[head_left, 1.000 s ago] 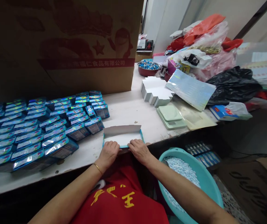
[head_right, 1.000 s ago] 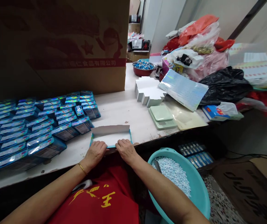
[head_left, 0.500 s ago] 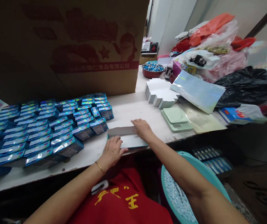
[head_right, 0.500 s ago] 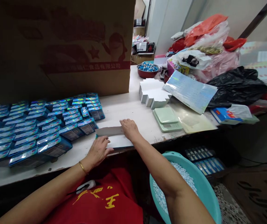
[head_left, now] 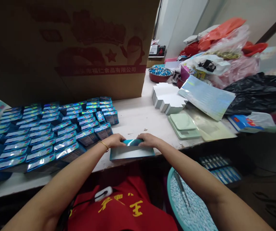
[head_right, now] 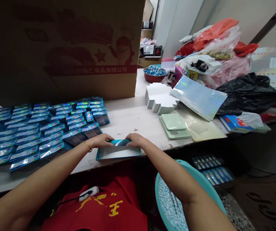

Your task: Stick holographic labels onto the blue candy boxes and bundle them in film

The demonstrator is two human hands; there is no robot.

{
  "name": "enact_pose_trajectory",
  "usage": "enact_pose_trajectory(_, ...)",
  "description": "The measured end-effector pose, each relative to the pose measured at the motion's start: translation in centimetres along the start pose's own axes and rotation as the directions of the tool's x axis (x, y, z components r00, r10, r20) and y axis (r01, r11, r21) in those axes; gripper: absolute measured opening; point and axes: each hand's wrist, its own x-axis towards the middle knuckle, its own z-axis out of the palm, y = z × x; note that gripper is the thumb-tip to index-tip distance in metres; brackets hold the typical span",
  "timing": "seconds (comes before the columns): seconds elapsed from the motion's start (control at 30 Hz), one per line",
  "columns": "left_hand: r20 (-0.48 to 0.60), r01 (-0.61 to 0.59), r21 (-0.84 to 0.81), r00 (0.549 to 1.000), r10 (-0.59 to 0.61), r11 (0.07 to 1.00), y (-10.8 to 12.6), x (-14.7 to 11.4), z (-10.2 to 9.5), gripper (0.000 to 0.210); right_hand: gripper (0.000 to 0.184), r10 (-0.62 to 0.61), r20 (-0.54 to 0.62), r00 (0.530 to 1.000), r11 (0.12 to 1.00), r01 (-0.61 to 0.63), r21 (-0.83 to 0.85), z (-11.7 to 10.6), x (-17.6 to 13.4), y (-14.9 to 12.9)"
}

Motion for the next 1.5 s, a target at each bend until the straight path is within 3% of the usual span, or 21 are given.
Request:
enact_pose_trajectory(0.1, -0.083, 0.040, 0.281, 0.996, -0.017, 0.959, 0.4, 0.1, 1.0, 0.026, 0.027, -0.004, -0.077, 0.997, 0.957, -0.018, -0.288, 0.8, 0.2, -0.7)
enact_pose_trajectory(0.17, -0.208, 0.029, 0.440, 0.976, 0.070, 0.897, 0.4, -0.1, 2.2, 0.022, 0.021, -0.052, -0.139, 0.989, 0.912, -0.010, -0.411, 1.9, 0.1, -1.2)
enact_pose_trajectory(0.23, -0.254, 0.016, 0.549, 0.956, 0.148, 0.836, 0.4, -0.3, 3.4, 0.024, 0.020, -0.116, -0.166, 0.979, 0.873, 0.021, -0.487, 2.9, 0.2, -1.7)
enact_pose_trajectory(0.37, -0.234, 0.033, 0.615, 0.962, 0.142, 0.788, 0.6, -1.1, 4.7, 0.026, 0.023, -0.189, -0.158, 0.969, 0.859, 0.085, -0.505, 3.1, 0.6, -1.8)
enact_pose_trajectory(0.43, -0.236, 0.070, 0.585, 0.968, 0.087, 0.808, 0.6, -1.8, 4.6, 0.027, 0.019, -0.168, -0.270, 0.948, 0.922, 0.055, -0.383, 2.4, 0.0, -1.1)
enact_pose_trajectory(0.47, -0.241, 0.087, 0.565, 0.969, 0.062, 0.821, 0.5, -2.2, 4.5, 0.025, 0.020, -0.128, -0.389, 0.912, 0.960, 0.016, -0.279, 2.2, -0.7, -0.6)
enact_pose_trajectory(0.5, -0.248, 0.105, 0.540, 0.968, 0.039, 0.835, 0.4, -2.5, 4.4, 0.023, 0.026, -0.053, -0.531, 0.846, 0.989, -0.030, -0.146, 2.3, -1.5, -0.1)
enact_pose_trajectory(0.57, -0.284, 0.140, 0.477, 0.959, 0.002, 0.868, 0.1, -3.0, 4.4, 0.023, 0.037, 0.181, -0.747, 0.640, 0.983, -0.092, 0.159, 3.2, -3.4, 0.4)
enact_pose_trajectory(0.6, -0.315, 0.158, 0.435, 0.949, -0.015, 0.886, 0.0, -3.0, 4.4, 0.026, 0.040, 0.303, -0.778, 0.550, 0.950, -0.106, 0.295, 4.2, -4.1, 0.3)
enact_pose_trajectory(0.63, -0.346, 0.173, 0.389, 0.938, -0.030, 0.905, 0.1, -2.8, 4.6, 0.029, 0.043, 0.388, -0.769, 0.508, 0.914, -0.108, 0.390, 5.5, -4.5, 0.0)
enact_pose_trajectory(0.67, -0.370, 0.181, 0.347, 0.928, -0.044, 0.920, 0.3, -2.6, 4.9, 0.031, 0.047, 0.429, -0.747, 0.508, 0.892, -0.107, 0.439, 6.8, -4.5, -0.5)
enact_pose_trajectory(0.77, -0.370, 0.206, 0.269, 0.924, -0.096, 0.941, 1.8, -1.4, 6.0, 0.033, 0.057, 0.392, -0.674, 0.626, 0.908, -0.145, 0.394, 10.2, -2.7, -2.4)
enact_pose_trajectory(0.83, -0.364, 0.255, 0.213, 0.917, -0.166, 0.943, 2.8, -0.9, 6.6, 0.031, 0.060, 0.358, -0.648, 0.673, 0.925, -0.164, 0.341, 10.8, -1.1, -3.4)
enact_pose_trajectory(0.9, -0.399, 0.262, 0.121, 0.896, -0.194, 0.958, 3.1, -1.2, 6.8, 0.033, 0.061, 0.299, -0.669, 0.681, 0.949, -0.138, 0.283, 9.8, 0.1, -3.8)
enact_pose_trajectory(0.97, -0.503, 0.187, 0.003, 0.849, -0.160, 0.982, 2.4, -2.5, 6.8, 0.041, 0.062, 0.173, -0.702, 0.691, 0.981, -0.056, 0.187, 7.6, 1.0, -4.0)
enact_pose_trajectory(1.1, -0.749, 0.030, -0.246, 0.628, -0.209, 0.969, -1.6, -6.6, 6.9, 0.037, 0.063, -0.097, -0.676, 0.731, 0.982, 0.181, 0.055, 2.5, 4.3, -5.5)
enact_pose_trajectory(1.2, -0.804, -0.009, -0.353, 0.513, -0.299, 0.935, -4.8, -9.1, 7.1, 0.030, 0.067, -0.273, -0.618, 0.738, 0.952, 0.300, -0.063, 0.0, 8.5, -8.1)
enact_pose_trajectory(1.27, -0.814, -0.022, -0.377, 0.484, -0.320, 0.926, -6.2, -10.0, 7.2, 0.029, 0.068, -0.374, -0.547, 0.749, 0.926, 0.331, -0.181, -0.7, 10.9, -10.0)
enact_pose_trajectory(1.37, -0.816, -0.022, -0.380, 0.479, -0.324, 0.925, -7.3, -10.5, 7.4, 0.030, 0.054, -0.494, -0.410, 0.767, 0.863, 0.375, -0.338, -0.3, 12.4, -11.9)
enact_pose_trajectory(1.43, -0.824, -0.034, -0.349, 0.488, -0.289, 0.937, -7.4, -10.5, 7.5, 0.031, 0.045, -0.549, -0.353, 0.757, 0.820, 0.409, -0.400, 0.3, 11.9, -12.3)
enact_pose_trajectory(1.5, -0.844, -0.052, -0.290, 0.485, -0.230, 0.956, -6.9, -10.5, 7.0, 0.030, 0.042, -0.550, -0.380, 0.744, 0.824, 0.409, -0.391, 0.5, 10.3, -12.1)
